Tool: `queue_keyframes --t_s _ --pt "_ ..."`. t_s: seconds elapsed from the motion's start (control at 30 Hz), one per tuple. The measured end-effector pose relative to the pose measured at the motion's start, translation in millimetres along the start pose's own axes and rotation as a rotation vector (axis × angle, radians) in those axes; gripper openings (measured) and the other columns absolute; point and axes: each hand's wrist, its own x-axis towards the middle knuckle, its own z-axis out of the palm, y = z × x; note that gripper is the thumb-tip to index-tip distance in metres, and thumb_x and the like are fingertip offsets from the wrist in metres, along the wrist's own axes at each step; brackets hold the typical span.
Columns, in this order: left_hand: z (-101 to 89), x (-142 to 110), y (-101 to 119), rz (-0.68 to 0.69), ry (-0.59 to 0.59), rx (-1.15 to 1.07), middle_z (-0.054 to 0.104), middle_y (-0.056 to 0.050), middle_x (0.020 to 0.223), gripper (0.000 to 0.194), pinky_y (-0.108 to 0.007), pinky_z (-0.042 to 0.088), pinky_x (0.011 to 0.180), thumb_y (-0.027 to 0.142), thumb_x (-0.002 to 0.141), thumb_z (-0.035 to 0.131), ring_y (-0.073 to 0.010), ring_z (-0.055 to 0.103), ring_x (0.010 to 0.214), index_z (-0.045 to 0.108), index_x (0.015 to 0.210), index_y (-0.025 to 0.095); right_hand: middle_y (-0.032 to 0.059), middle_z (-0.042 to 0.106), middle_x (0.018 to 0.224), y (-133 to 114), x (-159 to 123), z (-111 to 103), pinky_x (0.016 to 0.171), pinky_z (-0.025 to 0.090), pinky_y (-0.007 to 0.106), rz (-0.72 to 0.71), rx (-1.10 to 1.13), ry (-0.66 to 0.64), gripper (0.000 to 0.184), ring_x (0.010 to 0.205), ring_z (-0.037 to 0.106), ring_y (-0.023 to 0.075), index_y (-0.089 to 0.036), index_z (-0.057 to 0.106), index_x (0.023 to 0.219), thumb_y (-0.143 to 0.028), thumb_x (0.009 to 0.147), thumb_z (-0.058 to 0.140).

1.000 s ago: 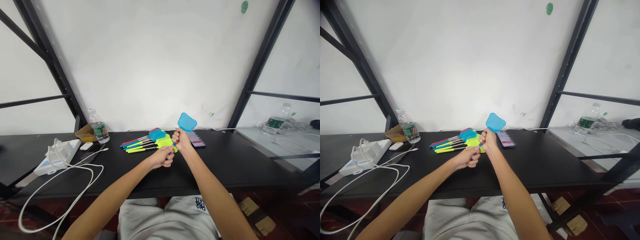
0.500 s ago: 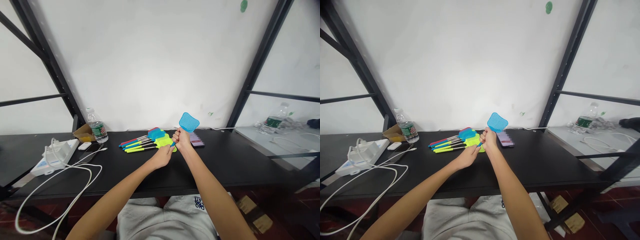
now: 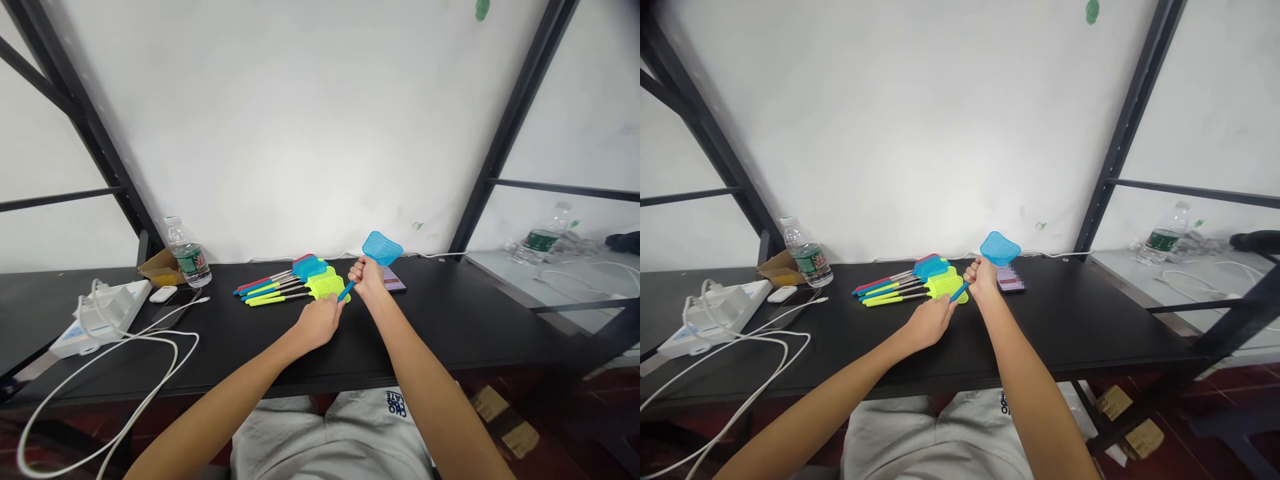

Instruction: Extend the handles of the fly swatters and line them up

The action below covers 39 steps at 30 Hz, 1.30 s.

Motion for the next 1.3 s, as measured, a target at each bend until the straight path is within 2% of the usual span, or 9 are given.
queue_keyframes --t_s 0.13,0.33,0.5,0.7,0.8,0.97,1.07,1.17,1.3 --pt "-0.9 2 -1 0.125 -0.006 -0.19 0.055 -0.005 0.067 0.039 -0.028 0.037 0.061 0.046 0.096 0.03 -0.0171 0.053 0.061 0.046 0.072 0.019 -0.0115 0.012 0.043 -4 -3 3 0.031 0.009 0.019 0.037 0.054 -0.021 0.023 0.034 0.008 0.0047 -0.021 0.024 0.065 -0.009 0.079 0.038" --pt "-4.9 1 4 -0.178 -0.328 -0.778 0.038 0.008 0.046 0.044 -0.022 0.027 0.041 0.063 0.09 0.034 -0.0075 0.031 0.037 0.033 0.072 0.022 -0.0115 0.011 0.044 -8 -7 4 0.031 0.008 0.019 0.06 0.12 -0.061 0.023 0.034 0.008 0.0044 -0.021 0.026 0.064 -0.007 0.079 0.038" --pt "-11.5 -2 6 -0.164 -0.472 -1.109 0.028 0.011 0.043 0.043 -0.018 0.017 0.037 0.061 0.089 0.042 -0.0051 0.025 0.033 0.032 0.073 0.022 -0.0117 0.011 0.044 -9 -7 3 0.031 0.008 0.018 0.069 0.13 -0.114 0.024 0.035 0.007 0.0045 -0.021 0.027 0.064 -0.01 0.081 0.039" --pt "-18.7 -2 1 -0.146 -0.641 -1.305 0.025 0.011 0.043 0.039 -0.017 0.019 0.038 0.057 0.091 0.04 -0.005 0.023 0.033 0.036 0.076 0.021 -0.0115 0.011 0.045 -15 -7 0 0.03 0.01 0.018 0.069 0.146 -0.229 0.025 0.035 0.007 0.0049 -0.021 0.027 0.064 -0.014 0.084 0.04" --pt "-17.0 0 -1 -0.128 -0.618 -1.221 0.029 0.011 0.043 0.041 -0.018 0.02 0.037 0.059 0.09 0.039 -0.0061 0.027 0.032 0.035 0.077 0.021 -0.0115 0.012 0.045 -14 -7 -1 0.031 0.01 0.019 0.06 0.183 -0.301 0.025 0.035 0.007 0.0052 -0.021 0.03 0.064 -0.016 0.086 0.041" --pt "-8.7 18 -2 -0.122 -0.368 -0.796 0.057 0.002 0.063 0.037 -0.017 0.027 0.037 0.055 0.088 0.045 -0.0065 0.045 0.039 0.039 0.083 0.019 -0.012 0.013 0.044 2 -12 5 0.031 0.009 0.019 0.043 0.115 -0.275 0.025 0.036 0.007 0.0049 -0.021 0.033 0.065 -0.02 0.086 0.046" --pt "-4.3 27 2 -0.107 -0.258 -0.699 0.048 0.007 0.058 0.035 -0.018 0.03 0.039 0.052 0.089 0.044 -0.005 0.041 0.039 0.038 0.079 0.02 -0.012 0.014 0.044 10 -16 10 0.032 0.009 0.019 0.035 0.082 -0.239 0.024 0.036 0.007 0.0048 -0.021 0.033 0.065 -0.021 0.085 0.048" --pt "-2.6 26 9 -0.147 -0.216 -0.67 0.037 0.009 0.049 0.036 -0.019 0.027 0.038 0.052 0.091 0.039 -0.0062 0.036 0.036 0.035 0.074 0.021 -0.0119 0.013 0.043 11 -18 12 0.032 0.008 0.019 0.072 0.06 -0.178 0.024 0.036 0.006 0.0047 -0.021 0.031 0.064 -0.017 0.083 0.046" --pt "-5.6 19 17 -0.269 -0.284 -0.967 0.03 0.012 0.049 0.034 -0.016 0.017 0.034 0.051 0.091 0.042 -0.004 0.023 0.031 0.03 0.076 0.023 -0.0117 0.013 0.043 8 -17 12 0.032 0.007 0.019 0.111 0.05 -0.186 0.025 0.036 0.006 0.0045 -0.021 0.03 0.063 -0.015 0.082 0.045"
